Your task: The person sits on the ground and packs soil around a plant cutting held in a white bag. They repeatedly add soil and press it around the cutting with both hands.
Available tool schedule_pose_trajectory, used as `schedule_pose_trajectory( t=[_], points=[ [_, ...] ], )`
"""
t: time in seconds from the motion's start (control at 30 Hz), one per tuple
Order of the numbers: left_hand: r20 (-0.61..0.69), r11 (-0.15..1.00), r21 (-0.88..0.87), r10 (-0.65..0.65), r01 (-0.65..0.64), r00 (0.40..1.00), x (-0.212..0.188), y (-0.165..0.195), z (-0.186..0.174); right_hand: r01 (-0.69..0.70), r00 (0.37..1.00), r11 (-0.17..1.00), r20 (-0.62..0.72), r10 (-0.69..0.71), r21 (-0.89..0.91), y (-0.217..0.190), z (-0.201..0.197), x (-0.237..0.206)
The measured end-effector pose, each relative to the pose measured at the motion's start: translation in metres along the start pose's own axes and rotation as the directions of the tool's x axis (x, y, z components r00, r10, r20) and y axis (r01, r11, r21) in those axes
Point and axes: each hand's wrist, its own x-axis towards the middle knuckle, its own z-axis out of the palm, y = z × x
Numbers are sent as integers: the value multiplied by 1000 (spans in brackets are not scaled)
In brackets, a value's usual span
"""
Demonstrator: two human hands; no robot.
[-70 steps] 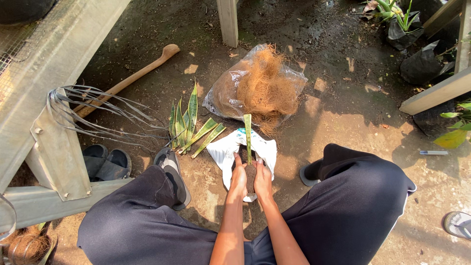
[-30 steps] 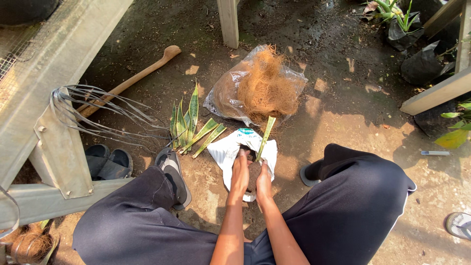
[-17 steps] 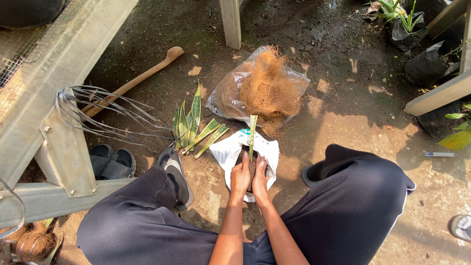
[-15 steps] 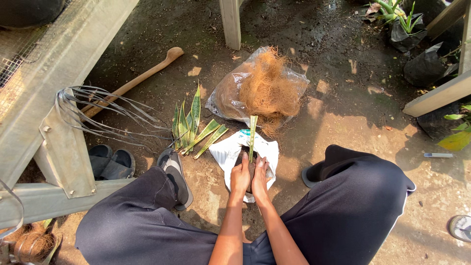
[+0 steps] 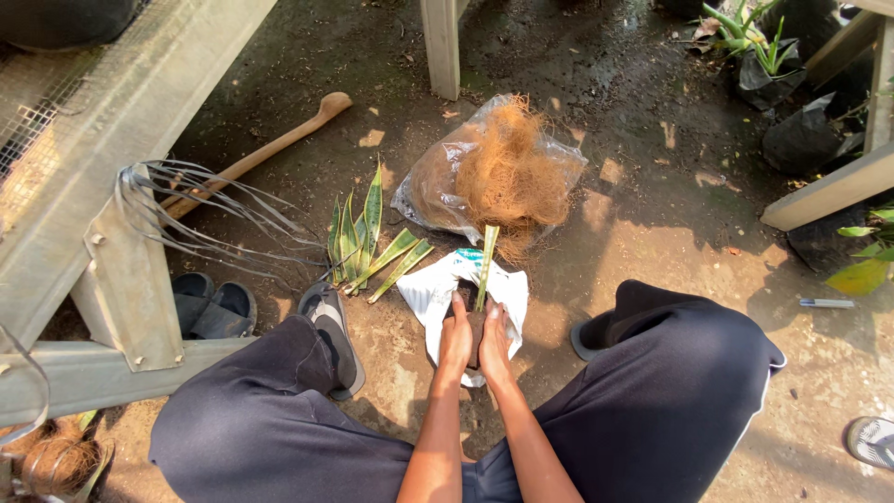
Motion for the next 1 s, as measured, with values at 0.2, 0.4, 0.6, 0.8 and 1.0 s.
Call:
schedule_pose_trajectory(
  t=[0.2, 0.4, 0.6, 0.8, 1.0],
  points=[
    [13, 988, 67, -140, 139, 990, -5, 7, -1, 0, 999, 999, 35, 1, -32, -3, -2, -2],
    [135, 984, -108, -124, 139, 983, -10, 11, -9, 65, 997, 994, 33, -68, 86, -10, -5, -1],
    [73, 996, 64, -59, 55, 996, -7, 10, -4, 179, 983, 964, 1, -183, 198, -9, -4, 2],
    [91, 997, -61, -47, 53, 995, -8, 9, -4, 107, 993, 975, 32, -115, 195, -7, -7, -2],
    [132, 989, -134, -45, 63, 990, -8, 10, -7, 169, 981, 953, 56, -188, 252, -12, -7, -4]
  ],
)
